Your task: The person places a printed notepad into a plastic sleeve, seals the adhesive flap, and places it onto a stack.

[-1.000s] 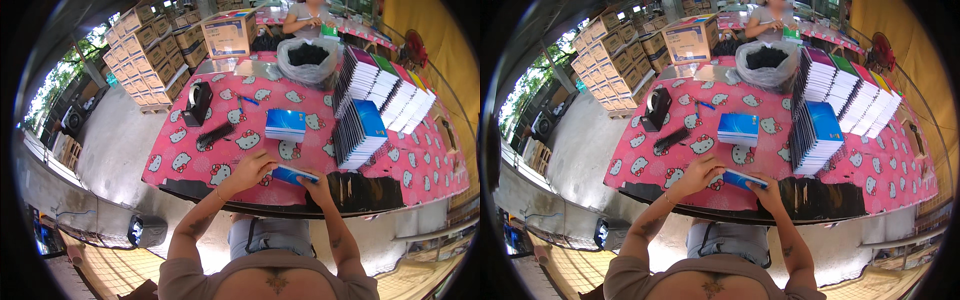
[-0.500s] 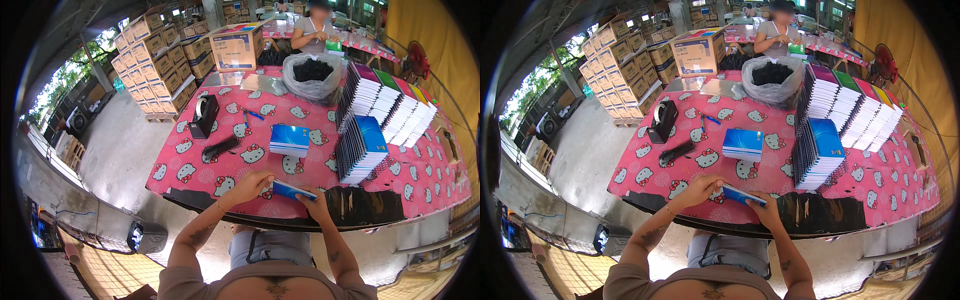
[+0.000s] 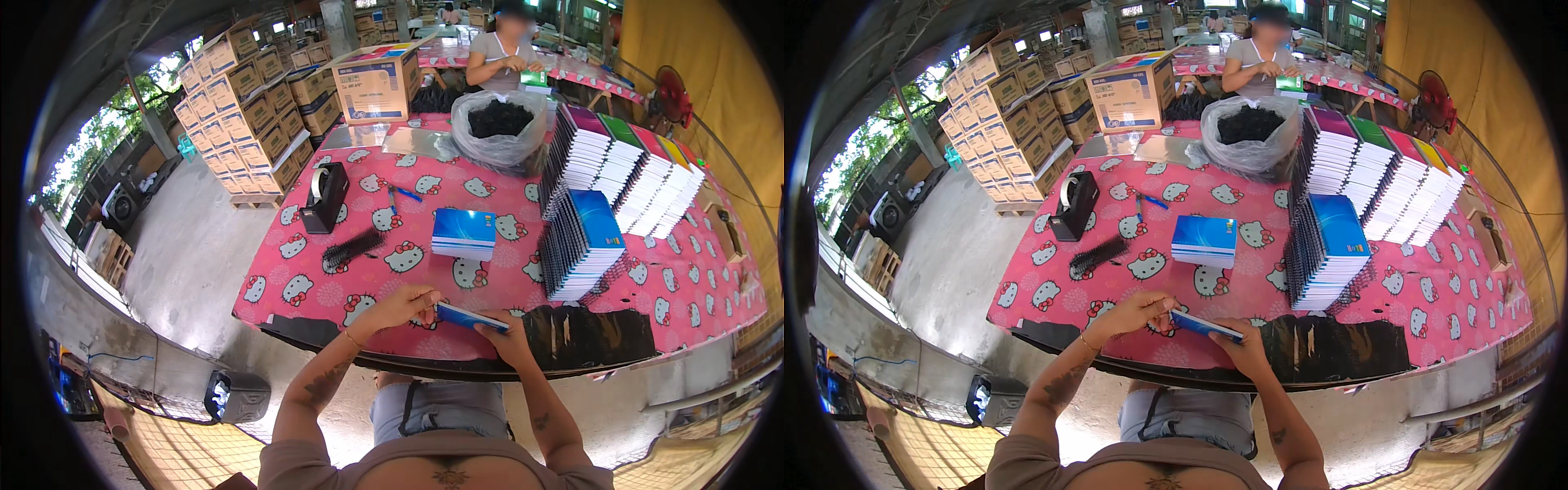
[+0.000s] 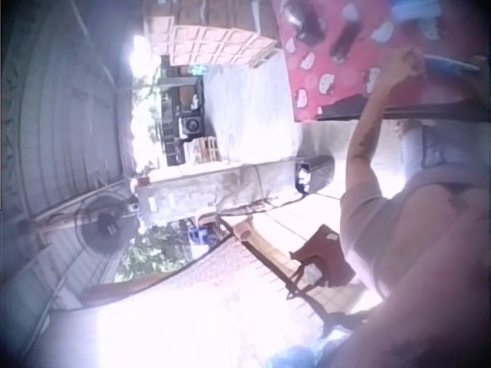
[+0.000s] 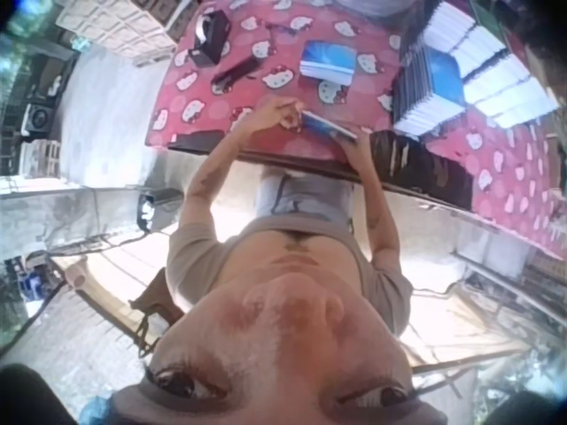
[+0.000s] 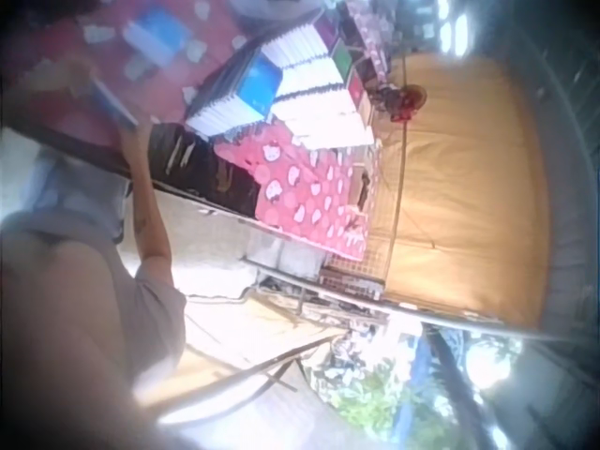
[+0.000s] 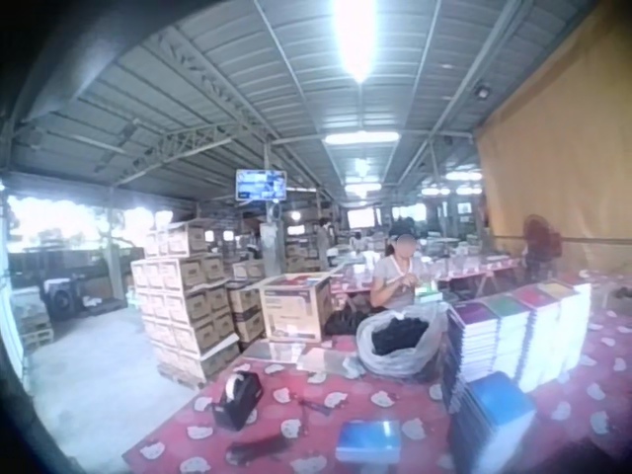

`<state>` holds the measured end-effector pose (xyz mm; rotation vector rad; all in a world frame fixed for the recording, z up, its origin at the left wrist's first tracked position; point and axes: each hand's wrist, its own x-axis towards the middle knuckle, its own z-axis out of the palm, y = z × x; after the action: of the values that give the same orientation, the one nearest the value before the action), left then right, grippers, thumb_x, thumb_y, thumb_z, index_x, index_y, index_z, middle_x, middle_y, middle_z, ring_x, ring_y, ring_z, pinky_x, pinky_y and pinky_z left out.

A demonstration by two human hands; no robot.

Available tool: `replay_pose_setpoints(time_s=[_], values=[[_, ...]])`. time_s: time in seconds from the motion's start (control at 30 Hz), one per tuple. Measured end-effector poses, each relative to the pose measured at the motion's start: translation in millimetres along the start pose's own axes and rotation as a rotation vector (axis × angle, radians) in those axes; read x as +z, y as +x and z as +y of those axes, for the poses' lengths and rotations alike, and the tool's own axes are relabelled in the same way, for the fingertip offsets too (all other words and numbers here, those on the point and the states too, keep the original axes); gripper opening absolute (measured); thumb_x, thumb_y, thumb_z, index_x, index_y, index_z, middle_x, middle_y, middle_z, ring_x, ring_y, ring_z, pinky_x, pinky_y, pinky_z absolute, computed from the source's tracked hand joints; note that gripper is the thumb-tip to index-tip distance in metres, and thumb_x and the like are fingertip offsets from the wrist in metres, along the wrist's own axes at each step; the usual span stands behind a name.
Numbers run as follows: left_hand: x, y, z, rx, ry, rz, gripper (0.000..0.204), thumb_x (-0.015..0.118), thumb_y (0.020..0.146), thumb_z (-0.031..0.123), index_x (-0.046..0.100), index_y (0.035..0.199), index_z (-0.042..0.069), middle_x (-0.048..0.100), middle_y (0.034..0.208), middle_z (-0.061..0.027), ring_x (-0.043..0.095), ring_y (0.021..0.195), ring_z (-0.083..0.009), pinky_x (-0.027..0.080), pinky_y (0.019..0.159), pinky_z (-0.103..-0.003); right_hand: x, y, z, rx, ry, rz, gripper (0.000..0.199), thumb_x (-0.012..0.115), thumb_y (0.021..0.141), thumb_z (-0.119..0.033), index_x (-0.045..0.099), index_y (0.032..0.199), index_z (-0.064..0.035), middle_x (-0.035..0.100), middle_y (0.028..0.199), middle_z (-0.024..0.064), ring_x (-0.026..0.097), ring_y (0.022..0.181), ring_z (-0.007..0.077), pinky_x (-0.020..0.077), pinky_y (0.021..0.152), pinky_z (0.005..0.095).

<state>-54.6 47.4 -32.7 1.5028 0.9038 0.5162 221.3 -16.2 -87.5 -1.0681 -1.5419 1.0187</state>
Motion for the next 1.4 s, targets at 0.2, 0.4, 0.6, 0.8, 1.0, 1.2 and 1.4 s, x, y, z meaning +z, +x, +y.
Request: replay_pose_setpoints(time_s=[0.2,0.4,0.6,0.8,1.0,1.2,1.4], values=[[14,-8,13,0.306,0.257,0.118,0.02,0.065,0.098,0.017,0.065,0.114,0.005,0.066,0.082,-0.0047,0.066,0.075,-0.0127,0.051,0.065,-0.029,1,-2,-14,0.028,0.013,-0.001,0.021,0.074,0.086,-0.001,0.072,0.107,-0.0002,0.072,0.093,0.006,0.062,0.085,0.0119,0.0474,0.079,0.0262],[11,-6,16,0.522,0.685,0.178,0.022,0.07,0.092,0.015,0.065,0.112,0.005,0.063,0.085,-0.0103,0.066,0.075,-0.0234,0.052,0.065,-0.034,2,1,-11,0.006,0.04,-0.014,0.023,0.074,0.086,-0.001,0.072,0.109,-0.0001,0.072,0.092,0.0058,0.063,0.084,0.0121,0.0484,0.078,0.0269],[25,-10,22,0.571,0.815,0.309,0.022,0.066,0.094,0.022,0.065,0.109,0.005,0.061,0.096,-0.0121,0.065,0.077,-0.0293,0.051,0.068,-0.04,7,-2,-21,0.027,0.037,0.012,0.021,0.073,0.089,-0.004,0.071,0.11,0.0002,0.071,0.093,0.0053,0.061,0.084,0.0098,0.0487,0.078,0.0258],[41,-15,24,0.332,1.078,0.41,0.042,0.069,0.09,0.034,0.062,0.118,0.003,0.058,0.118,-0.0168,0.058,0.11,-0.0365,0.044,0.09,-0.054,13,-5,-21,0.111,0.113,0.06,0.022,0.074,0.089,-0.008,0.071,0.109,0.0009,0.068,0.097,0.0036,0.06,0.089,0.0099,0.0485,0.081,0.0256],[90,-32,-13,0.395,1.233,0.651,0.08,0.059,0.092,0.051,0.038,0.148,-0.002,0.038,0.152,-0.0249,0.032,0.143,-0.0436,0.018,0.112,-0.068,26,-5,-31,0.134,0.223,0.228,0.024,0.075,0.09,-0.012,0.07,0.11,0.0003,0.068,0.095,0.0013,0.059,0.083,0.0063,0.0484,0.076,0.0224],[74,-25,0,0.412,1.306,0.631,0.084,0.057,0.093,0.053,0.034,0.149,-0.006,0.031,0.157,-0.027,0.027,0.148,-0.0434,0.008,0.114,-0.07,29,-2,-54,0.251,0.31,0.126,0.028,0.073,0.092,-0.012,0.069,0.116,0.0013,0.069,0.098,0.0037,0.06,0.088,0.0089,0.0489,0.081,0.0244],[53,-15,42,0.371,1.386,0.816,0.093,0.052,0.09,0.065,0.038,0.147,-0.006,0.037,0.154,-0.0281,0.03,0.148,-0.041,0.008,0.117,-0.065,35,3,-51,0.024,0.201,0.014,0.029,0.073,0.092,-0.012,0.069,0.116,0.0033,0.071,0.099,0.0047,0.062,0.089,0.0091,0.0508,0.08,0.0246]])
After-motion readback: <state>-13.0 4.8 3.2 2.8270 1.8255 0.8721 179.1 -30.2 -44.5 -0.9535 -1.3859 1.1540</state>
